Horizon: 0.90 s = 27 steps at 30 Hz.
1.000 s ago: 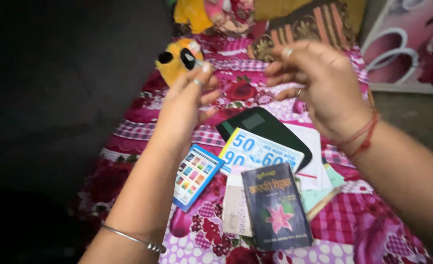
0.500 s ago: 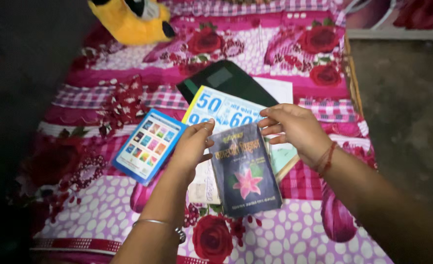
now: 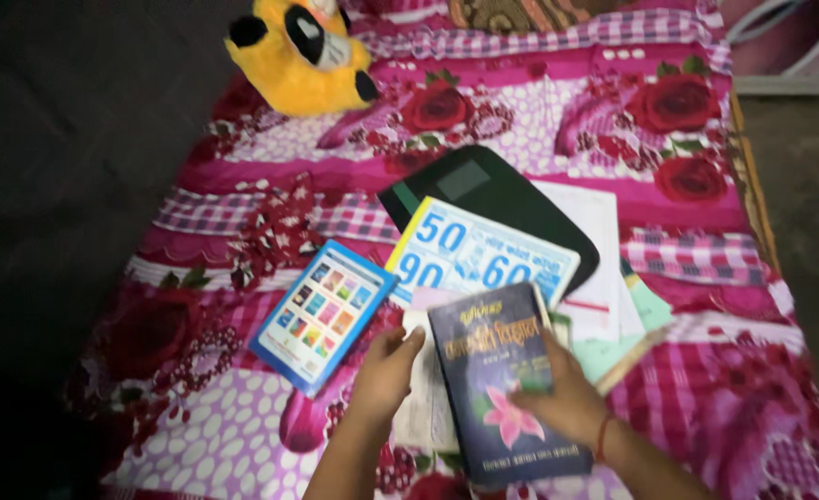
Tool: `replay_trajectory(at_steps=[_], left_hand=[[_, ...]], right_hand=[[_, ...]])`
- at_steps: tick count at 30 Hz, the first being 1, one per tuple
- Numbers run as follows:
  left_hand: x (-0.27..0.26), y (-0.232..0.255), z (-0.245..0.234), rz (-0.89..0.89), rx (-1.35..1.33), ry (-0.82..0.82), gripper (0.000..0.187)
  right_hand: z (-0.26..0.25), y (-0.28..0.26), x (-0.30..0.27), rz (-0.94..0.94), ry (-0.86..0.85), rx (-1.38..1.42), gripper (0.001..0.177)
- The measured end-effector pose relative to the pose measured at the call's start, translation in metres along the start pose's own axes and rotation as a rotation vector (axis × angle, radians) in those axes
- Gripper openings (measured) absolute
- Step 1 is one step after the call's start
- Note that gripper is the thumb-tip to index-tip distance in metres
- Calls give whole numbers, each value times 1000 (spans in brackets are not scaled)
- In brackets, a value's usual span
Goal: The person picks up several books, notebooks, and folders from a bed and stacks them neatly on a nearby desk or shelf.
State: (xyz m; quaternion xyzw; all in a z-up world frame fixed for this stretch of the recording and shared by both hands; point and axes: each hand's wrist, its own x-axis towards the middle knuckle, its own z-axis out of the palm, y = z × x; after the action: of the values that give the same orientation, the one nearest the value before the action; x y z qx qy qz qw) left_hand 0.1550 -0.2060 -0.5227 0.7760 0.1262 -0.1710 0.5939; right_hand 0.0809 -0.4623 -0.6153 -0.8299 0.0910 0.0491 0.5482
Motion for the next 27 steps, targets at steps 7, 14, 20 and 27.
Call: replay_trajectory(at_steps=[7, 14, 20, 27], left_hand=[[51, -17, -25, 24, -103, 125, 70], [100, -30, 2, 88, -108, 82, 66], [124, 11, 60, 96, 121, 21, 72], [102, 36, 98, 82, 1053, -254, 89]], right_hand=[[-7, -31, 50, -88, 245, -452, 106], [-42, -4, 126, -72, 347, -291, 80], [-84, 40, 145, 175, 385, -103, 71], [-57, 32, 159, 239, 594, -111, 95]])
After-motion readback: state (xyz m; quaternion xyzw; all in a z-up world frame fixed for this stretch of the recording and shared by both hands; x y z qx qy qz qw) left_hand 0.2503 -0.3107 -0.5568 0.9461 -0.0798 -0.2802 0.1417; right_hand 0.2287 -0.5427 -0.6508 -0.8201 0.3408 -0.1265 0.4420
